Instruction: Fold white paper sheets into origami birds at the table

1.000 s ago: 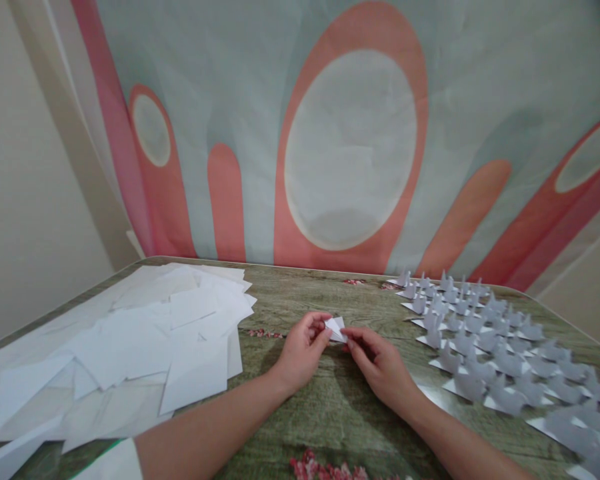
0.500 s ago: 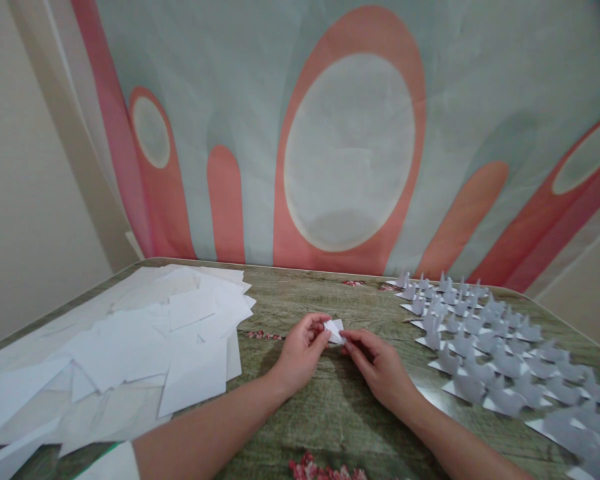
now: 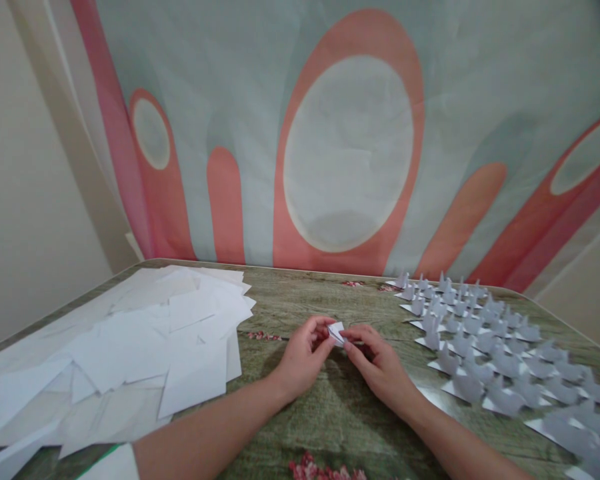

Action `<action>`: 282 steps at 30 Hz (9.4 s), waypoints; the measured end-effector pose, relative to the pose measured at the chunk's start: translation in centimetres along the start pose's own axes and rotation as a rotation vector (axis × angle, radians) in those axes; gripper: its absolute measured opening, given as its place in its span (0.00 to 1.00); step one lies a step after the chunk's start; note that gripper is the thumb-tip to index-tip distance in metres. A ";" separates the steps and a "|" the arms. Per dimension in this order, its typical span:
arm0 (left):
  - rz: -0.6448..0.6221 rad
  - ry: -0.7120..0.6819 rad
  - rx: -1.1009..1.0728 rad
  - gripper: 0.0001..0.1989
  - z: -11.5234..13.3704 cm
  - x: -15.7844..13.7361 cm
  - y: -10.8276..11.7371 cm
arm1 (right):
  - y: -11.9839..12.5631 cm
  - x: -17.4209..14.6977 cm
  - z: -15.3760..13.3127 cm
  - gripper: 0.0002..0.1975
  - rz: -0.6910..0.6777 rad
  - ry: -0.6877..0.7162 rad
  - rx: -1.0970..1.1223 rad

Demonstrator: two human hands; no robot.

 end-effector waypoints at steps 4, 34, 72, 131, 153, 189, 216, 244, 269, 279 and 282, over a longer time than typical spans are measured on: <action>-0.032 -0.016 0.086 0.13 0.3 -0.3 -0.4 | 0.1 0.0 0.2 0.10 0.017 -0.005 0.048; 0.040 0.160 -0.145 0.15 -0.3 -0.1 0.2 | 0.9 -0.8 -2.7 0.10 0.153 0.372 -0.352; -0.062 0.210 -0.116 0.13 -1.2 -0.1 -0.2 | 0.2 -0.6 0.6 0.19 0.171 -0.271 0.424; 0.022 0.066 0.013 0.07 -0.1 0.0 0.3 | -0.7 -0.6 1.5 0.16 0.069 -0.294 0.447; -0.021 -0.013 0.217 0.11 0.2 -0.2 0.1 | -0.1 -0.7 2.6 0.15 0.159 -0.341 0.512; -0.118 -0.071 0.271 0.27 1.5 -0.7 -0.7 | 0.0 -0.7 2.3 0.17 0.104 -0.322 0.354; -0.108 0.176 -0.216 0.31 -1.0 -0.1 -0.7 | 0.0 -0.9 3.1 0.16 0.177 -0.403 0.586; -0.178 0.191 -0.299 0.34 -1.1 -0.3 -1.4 | 0.1 -0.5 1.8 0.13 0.130 -0.257 0.310; -0.107 -0.166 0.746 0.20 1.0 -1.0 -1.6 | -0.5 -0.3 1.0 0.11 -0.094 -0.058 -0.554; -0.132 -0.168 0.785 0.20 1.2 -1.1 -1.3 | 0.2 -0.6 1.5 0.09 -0.126 -0.093 -0.288; -0.138 -0.148 0.775 0.20 1.1 -0.9 -1.0 | 0.7 -0.6 2.2 0.11 -0.133 -0.163 -0.137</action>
Point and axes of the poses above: each hand's wrist, its own x-axis towards the middle knuckle, its own y-axis out of the back of the hand, z = x × y, the point moved 8 cm from there along x, towards the middle knuckle, and after that the axes turned 4 degrees about y, right-handed, at the moved point
